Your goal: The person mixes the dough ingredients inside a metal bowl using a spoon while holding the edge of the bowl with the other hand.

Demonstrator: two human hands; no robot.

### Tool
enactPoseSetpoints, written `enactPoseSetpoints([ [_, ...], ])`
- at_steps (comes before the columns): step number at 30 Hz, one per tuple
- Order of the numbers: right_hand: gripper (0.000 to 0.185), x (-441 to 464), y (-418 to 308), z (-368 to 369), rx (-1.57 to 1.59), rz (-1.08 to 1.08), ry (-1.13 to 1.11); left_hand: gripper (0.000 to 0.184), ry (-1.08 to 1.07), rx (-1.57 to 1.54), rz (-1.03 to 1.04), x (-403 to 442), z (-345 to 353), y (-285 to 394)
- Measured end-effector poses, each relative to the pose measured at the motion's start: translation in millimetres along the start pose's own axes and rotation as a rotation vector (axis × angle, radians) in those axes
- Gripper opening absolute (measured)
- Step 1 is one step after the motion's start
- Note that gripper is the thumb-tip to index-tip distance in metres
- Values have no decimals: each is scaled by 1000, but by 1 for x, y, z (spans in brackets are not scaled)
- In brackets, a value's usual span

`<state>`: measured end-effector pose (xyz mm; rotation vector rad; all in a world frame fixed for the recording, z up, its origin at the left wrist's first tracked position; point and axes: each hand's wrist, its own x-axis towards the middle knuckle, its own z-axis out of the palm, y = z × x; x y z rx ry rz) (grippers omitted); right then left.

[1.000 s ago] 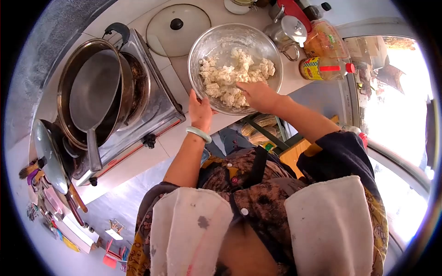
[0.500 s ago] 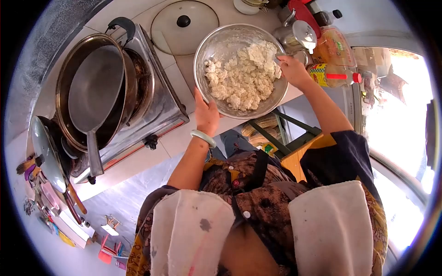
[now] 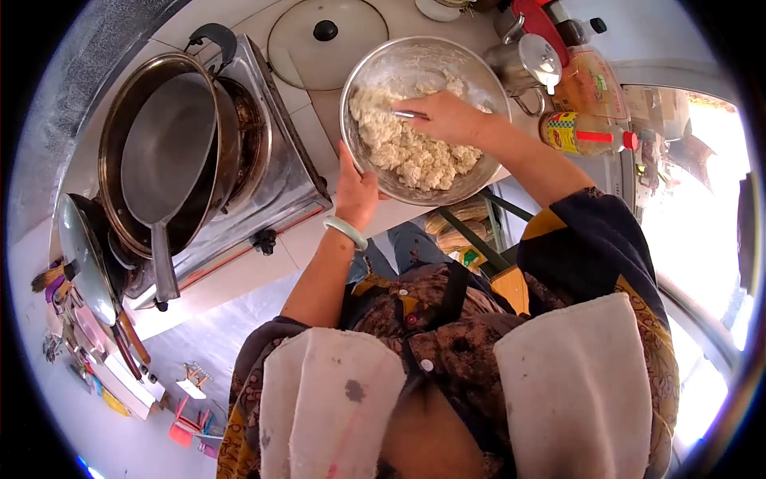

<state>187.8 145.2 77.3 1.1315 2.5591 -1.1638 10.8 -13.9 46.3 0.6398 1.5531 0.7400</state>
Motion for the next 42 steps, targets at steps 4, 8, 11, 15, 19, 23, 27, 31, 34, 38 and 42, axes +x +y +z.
enactPoseSetpoints([
  [4, 36, -5, -17, -11, -10, -26, -79, 73, 52, -74, 56, 3, 4, -5],
  [8, 34, 1, 24, 12, 166, 161, 314, 72, 78, 20, 5, -7, 7, 10],
  [11, 34, -13, 32, 23, 382, 493, 566, 72, 81, -127, 54, 1, 11, -16],
  [15, 35, -18, 40, 56, 613, 683, 796, 74, 87, -74, 64, 4, 10, -23],
  [19, 35, -1, 10, 70, 679, 640, 864, 75, 75, -130, 13, 0, 13, -15],
  [23, 36, 3, -20, 80, 428, 326, 637, 76, 51, -44, 85, 11, 8, -34],
  [27, 40, -27, -25, 52, 196, 48, 235, 75, -12, -167, 30, 2, 8, -13],
  [31, 40, -32, -16, 13, -37, -192, -76, 71, -8, -218, 16, -2, 6, -9],
  [34, 38, -23, -17, -6, -2, -169, -150, 70, -40, -197, 35, -3, 4, -9],
  [38, 33, -19, 0, 43, 248, 43, 256, 70, -33, -218, 16, -4, 7, -9],
  [42, 31, 1, -23, 65, 650, 456, 631, 70, 14, -232, 5, -7, 13, -13],
])
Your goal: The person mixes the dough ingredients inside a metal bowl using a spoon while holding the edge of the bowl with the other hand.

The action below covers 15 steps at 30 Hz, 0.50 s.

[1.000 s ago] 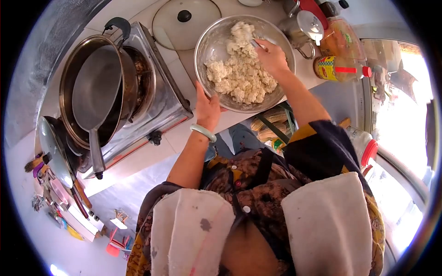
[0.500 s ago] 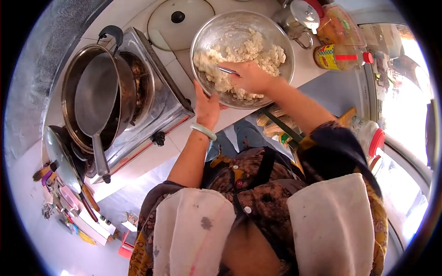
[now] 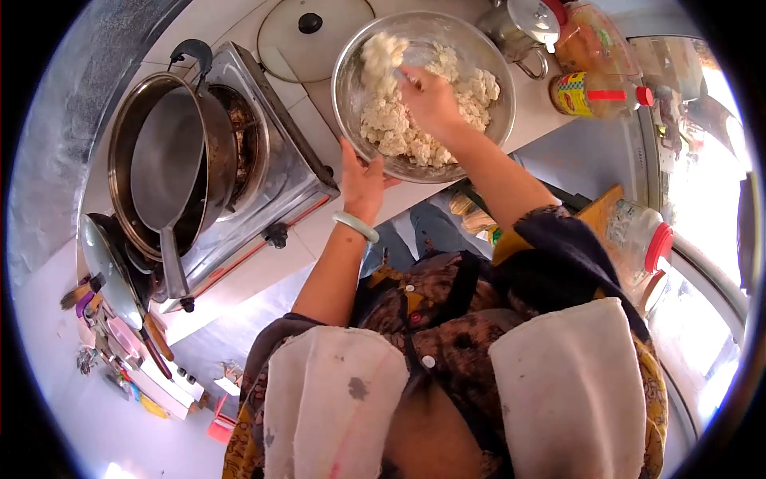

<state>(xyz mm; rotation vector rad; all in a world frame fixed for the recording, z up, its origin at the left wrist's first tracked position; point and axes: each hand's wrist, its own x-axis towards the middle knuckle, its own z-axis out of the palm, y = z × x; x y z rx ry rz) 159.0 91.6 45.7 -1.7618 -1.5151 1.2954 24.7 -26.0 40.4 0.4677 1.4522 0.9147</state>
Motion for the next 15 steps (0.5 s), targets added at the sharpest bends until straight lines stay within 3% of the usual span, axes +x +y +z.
enactPoseSetpoints([
  [2, 32, 12, 4, 9, 173, 124, 172, 69, 27, 3, -12, -1, 2, -1],
  [3, 32, 11, 2, 16, 178, 68, 183, 68, 42, 12, -33, -3, 3, 0],
  [6, 34, -1, -7, 12, -81, -61, -34, 64, 38, 12, -61, 3, 2, 1],
  [11, 39, -29, -10, -42, -330, -365, -608, 57, 4, -58, -57, 0, 3, 8],
  [14, 40, -19, -20, -60, -402, -402, -770, 57, -1, -48, -45, 1, 2, 7],
  [15, 40, -7, -4, -53, -346, -512, -755, 58, -11, -46, -38, 2, 1, 6],
])
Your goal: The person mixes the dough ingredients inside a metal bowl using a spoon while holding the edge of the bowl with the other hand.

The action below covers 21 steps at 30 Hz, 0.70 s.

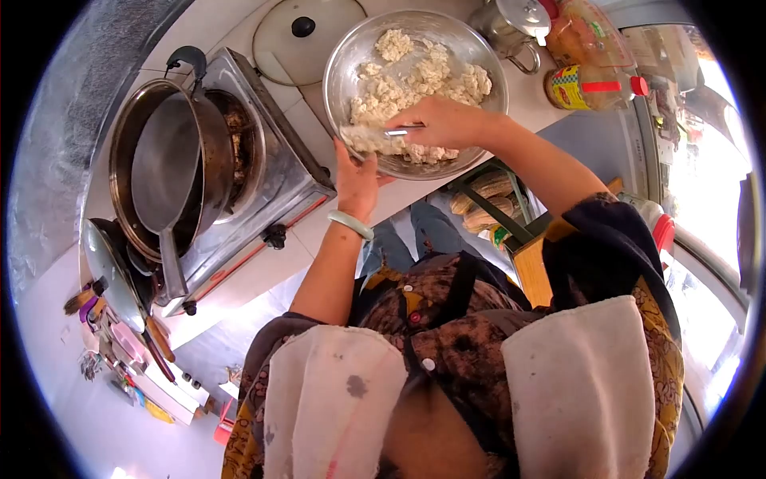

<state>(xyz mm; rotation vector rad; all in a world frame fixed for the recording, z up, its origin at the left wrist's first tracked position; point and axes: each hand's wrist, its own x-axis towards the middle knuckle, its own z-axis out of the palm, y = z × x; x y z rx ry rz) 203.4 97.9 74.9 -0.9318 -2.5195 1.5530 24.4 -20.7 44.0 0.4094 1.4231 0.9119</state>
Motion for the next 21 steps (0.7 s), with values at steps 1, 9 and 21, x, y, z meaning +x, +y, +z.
enactPoseSetpoints([
  [1, 39, 4, 7, 8, 58, 67, 101, 59, -6, 1, 7, 0, -1, -1],
  [9, 36, 63, 21, 33, 512, 500, 819, 75, 36, 12, 20, 3, -3, -12],
  [21, 37, -13, -31, 1, -450, 70, 13, 51, 107, -36, 46, -7, 12, -19],
])
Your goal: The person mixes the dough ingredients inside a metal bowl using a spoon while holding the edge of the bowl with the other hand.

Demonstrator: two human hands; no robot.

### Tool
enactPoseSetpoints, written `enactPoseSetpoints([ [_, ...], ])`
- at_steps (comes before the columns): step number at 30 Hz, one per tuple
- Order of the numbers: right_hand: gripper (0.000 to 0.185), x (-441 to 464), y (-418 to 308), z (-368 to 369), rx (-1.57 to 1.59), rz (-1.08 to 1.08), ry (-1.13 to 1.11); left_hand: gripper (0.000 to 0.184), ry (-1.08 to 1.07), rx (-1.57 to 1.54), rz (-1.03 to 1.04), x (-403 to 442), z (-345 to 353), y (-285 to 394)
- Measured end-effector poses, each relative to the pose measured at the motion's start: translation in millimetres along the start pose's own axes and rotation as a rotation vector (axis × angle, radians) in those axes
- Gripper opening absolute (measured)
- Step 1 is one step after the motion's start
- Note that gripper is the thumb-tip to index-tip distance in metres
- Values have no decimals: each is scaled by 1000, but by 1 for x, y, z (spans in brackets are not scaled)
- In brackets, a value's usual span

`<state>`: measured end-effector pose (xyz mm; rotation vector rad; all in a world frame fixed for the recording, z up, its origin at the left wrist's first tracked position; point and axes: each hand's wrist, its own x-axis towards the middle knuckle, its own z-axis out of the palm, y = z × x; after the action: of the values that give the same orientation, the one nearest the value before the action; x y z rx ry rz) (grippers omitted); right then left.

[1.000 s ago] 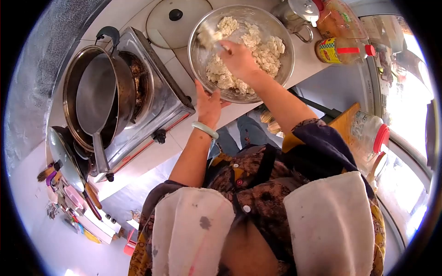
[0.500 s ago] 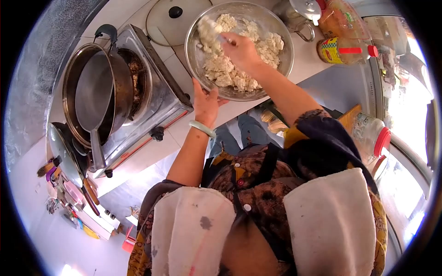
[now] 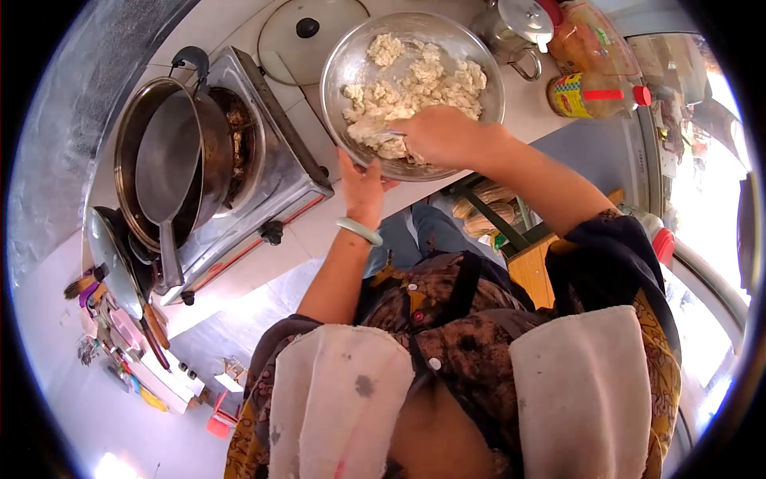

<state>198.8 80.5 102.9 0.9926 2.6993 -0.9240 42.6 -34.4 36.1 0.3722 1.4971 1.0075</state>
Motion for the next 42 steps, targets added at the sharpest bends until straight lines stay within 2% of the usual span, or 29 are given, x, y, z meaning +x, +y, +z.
enactPoseSetpoints([
  [1, 39, 0, 0, -6, 57, 70, -45, 48, 19, -9, 2, -3, 3, -2],
  [4, 39, 9, 4, 15, 56, 39, -91, 49, 41, -50, 1, -2, 9, -14],
  [5, 39, 13, 2, 24, 72, 83, -48, 62, 37, -33, -30, -3, 8, -13],
  [7, 37, 27, -8, 34, 105, 174, 59, 69, 31, -34, -38, -7, 7, -5],
  [10, 35, 50, -21, 33, 188, 415, 184, 75, 30, 17, -62, -10, 9, -3],
  [13, 35, 75, -6, 19, 217, 648, 77, 76, 22, 46, -66, -8, 4, -3],
  [16, 35, 70, 34, 29, 17, 631, 389, 75, 2, 12, -75, -5, 4, -9],
  [22, 34, 33, 48, 19, 875, 937, 644, 72, -4, -36, -24, -7, -1, 0],
  [26, 33, 63, 50, 50, 1127, 897, 790, 72, -13, 36, -23, -2, -9, 9],
  [27, 34, 65, 43, 51, 1104, 935, 713, 72, -20, 29, -27, -1, -10, 6],
  [30, 36, 67, 11, 55, 1034, 853, 585, 73, -38, 11, -29, 3, -11, 5],
  [34, 36, 30, 5, 67, 572, 532, 326, 72, -9, 23, -8, 2, -9, 2],
  [37, 33, 11, -4, 40, 494, 427, 99, 71, 5, -17, 25, 3, -9, -4],
  [40, 36, 23, 0, 32, 285, 262, 62, 71, -10, -37, 26, 2, -9, -4],
  [42, 35, 39, -6, 37, 273, 384, 228, 72, -9, -20, 16, 0, -8, -4],
])
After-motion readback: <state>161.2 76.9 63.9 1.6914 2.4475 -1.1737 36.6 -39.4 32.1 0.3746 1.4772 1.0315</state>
